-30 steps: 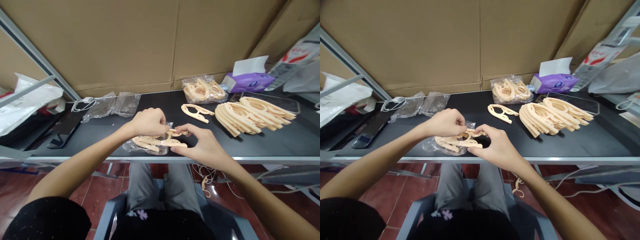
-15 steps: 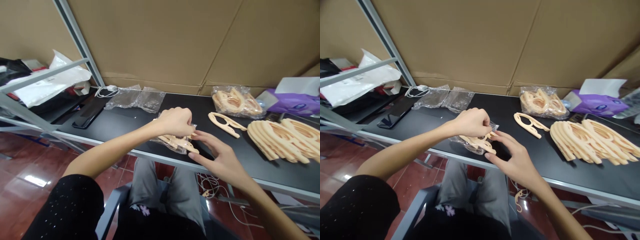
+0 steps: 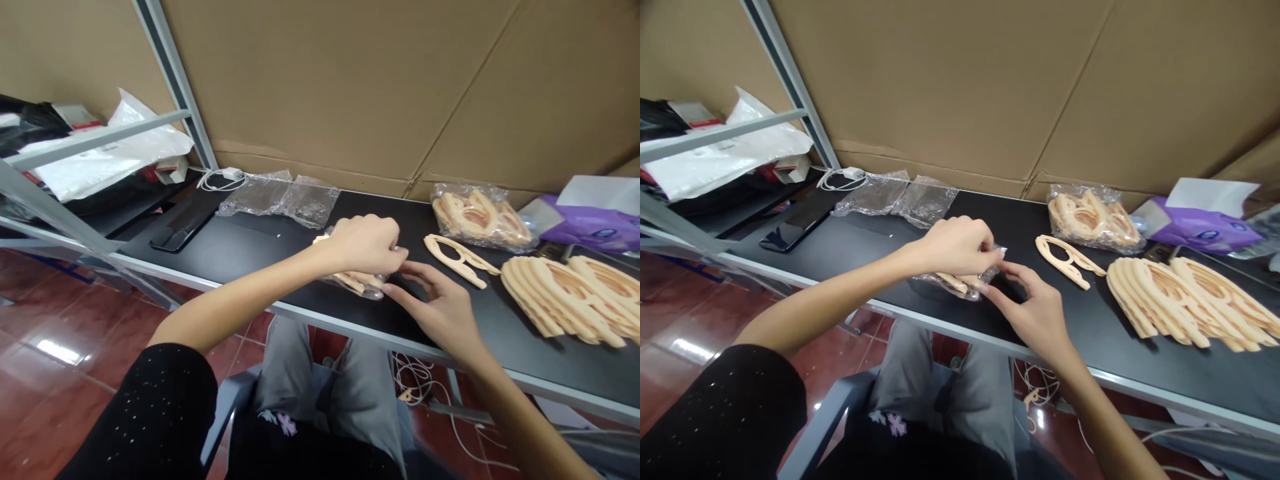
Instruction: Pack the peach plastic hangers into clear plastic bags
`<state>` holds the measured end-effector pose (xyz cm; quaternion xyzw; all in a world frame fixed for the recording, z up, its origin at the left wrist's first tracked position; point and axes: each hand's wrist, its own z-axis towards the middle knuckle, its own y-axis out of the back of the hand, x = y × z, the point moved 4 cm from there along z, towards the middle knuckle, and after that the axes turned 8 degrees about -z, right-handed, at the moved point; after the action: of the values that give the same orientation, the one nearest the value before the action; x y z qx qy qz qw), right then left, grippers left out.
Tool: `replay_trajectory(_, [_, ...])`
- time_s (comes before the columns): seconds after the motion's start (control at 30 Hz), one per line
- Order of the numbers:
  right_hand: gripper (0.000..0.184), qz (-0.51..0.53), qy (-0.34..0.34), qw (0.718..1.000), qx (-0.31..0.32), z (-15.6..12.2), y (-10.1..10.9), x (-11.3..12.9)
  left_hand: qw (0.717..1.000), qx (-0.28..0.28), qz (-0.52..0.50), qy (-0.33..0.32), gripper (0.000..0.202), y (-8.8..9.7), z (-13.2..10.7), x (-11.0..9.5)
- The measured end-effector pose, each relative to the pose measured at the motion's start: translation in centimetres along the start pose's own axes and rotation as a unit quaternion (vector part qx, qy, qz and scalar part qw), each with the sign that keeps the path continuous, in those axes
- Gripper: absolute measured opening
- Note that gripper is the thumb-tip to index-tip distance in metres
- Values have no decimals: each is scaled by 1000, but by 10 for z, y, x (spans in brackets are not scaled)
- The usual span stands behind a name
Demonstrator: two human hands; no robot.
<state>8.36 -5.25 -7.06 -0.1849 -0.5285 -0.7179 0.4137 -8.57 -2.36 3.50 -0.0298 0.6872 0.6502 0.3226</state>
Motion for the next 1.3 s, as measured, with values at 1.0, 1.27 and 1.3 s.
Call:
replay_trajectory(1.0, [48, -282, 208, 911, 218, 2, -22, 36, 996, -82, -35, -25, 54, -27, -47, 128])
replay_trajectory(1.27, [45, -191, 177, 964, 60, 7, -17, 22, 988, -122, -93, -29, 62, -30, -49, 136])
replay_trajectory(1.3, [43, -176, 167, 970, 26, 7, -14, 22, 988, -119, -91, -29, 57, -31, -49, 137])
